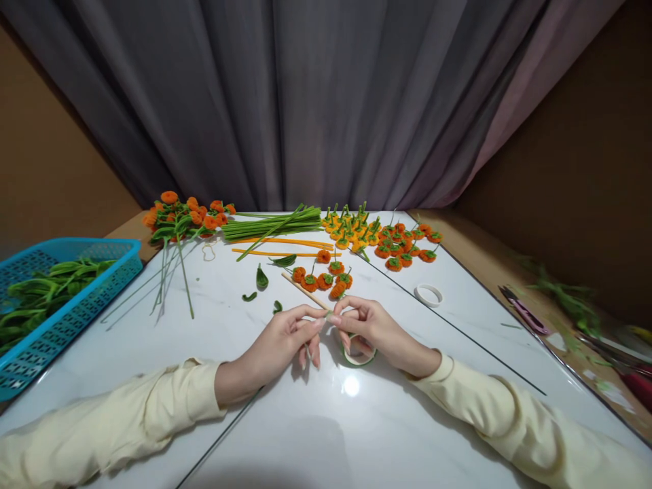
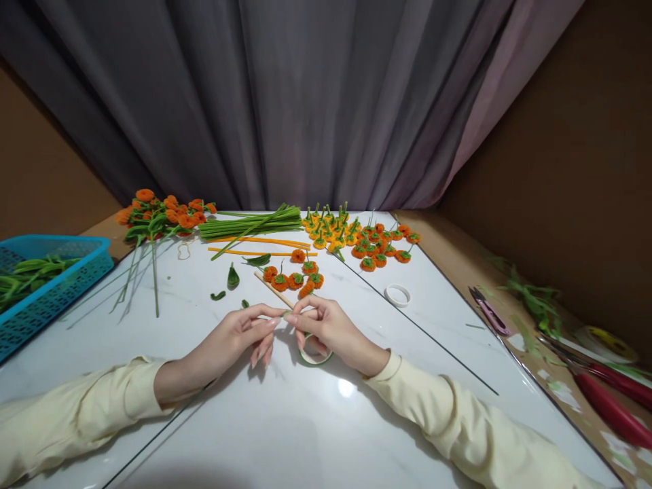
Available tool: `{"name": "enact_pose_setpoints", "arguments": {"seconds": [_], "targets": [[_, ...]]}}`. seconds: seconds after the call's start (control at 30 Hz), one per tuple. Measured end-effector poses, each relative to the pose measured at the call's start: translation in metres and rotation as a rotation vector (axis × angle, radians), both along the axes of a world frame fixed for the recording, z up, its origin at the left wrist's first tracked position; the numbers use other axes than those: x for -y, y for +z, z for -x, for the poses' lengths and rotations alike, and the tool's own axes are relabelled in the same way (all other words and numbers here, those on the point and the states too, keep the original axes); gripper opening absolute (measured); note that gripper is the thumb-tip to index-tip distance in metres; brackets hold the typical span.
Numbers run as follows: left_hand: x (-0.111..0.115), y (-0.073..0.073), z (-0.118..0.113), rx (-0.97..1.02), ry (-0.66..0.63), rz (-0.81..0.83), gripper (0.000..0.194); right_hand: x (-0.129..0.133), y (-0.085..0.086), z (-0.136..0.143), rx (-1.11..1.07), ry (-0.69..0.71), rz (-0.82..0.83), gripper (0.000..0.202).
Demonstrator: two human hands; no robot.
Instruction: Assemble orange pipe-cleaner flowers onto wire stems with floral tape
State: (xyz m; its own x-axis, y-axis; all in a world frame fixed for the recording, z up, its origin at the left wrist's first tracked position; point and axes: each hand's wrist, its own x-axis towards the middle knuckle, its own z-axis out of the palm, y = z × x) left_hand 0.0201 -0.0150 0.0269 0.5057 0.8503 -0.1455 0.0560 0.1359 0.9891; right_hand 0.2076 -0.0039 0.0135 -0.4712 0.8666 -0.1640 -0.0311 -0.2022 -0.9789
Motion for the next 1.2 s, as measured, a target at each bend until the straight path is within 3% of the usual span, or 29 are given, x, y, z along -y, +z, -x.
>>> {"name": "enact_pose_setpoints", "arguments": {"seconds": [0.23, 0.47, 0.7, 1.2], "targets": [[0.004, 0.002, 0.000, 0.063, 0.038, 0.146, 0.036, 0.002, 0.003, 0.002, -0.004, -0.025, 0.000, 0.033], [0.005, 0.004, 0.000, 0.029, 0.052, 0.033, 0.032, 0.004, 0.005, 0.004, -0.018, -0.018, 0.012, 0.032], [0.005, 0.000, -0.001, 0.080, 0.032, 0.045, 0.033, 0.003, 0.005, 0.004, -0.047, -0.002, 0.012, 0.031], [0.003, -0.009, 0.003, -0.078, 0.093, -0.251, 0.033, 0.006, 0.012, 0.004, -0.119, -0.001, 0.092, 0.029]]}}
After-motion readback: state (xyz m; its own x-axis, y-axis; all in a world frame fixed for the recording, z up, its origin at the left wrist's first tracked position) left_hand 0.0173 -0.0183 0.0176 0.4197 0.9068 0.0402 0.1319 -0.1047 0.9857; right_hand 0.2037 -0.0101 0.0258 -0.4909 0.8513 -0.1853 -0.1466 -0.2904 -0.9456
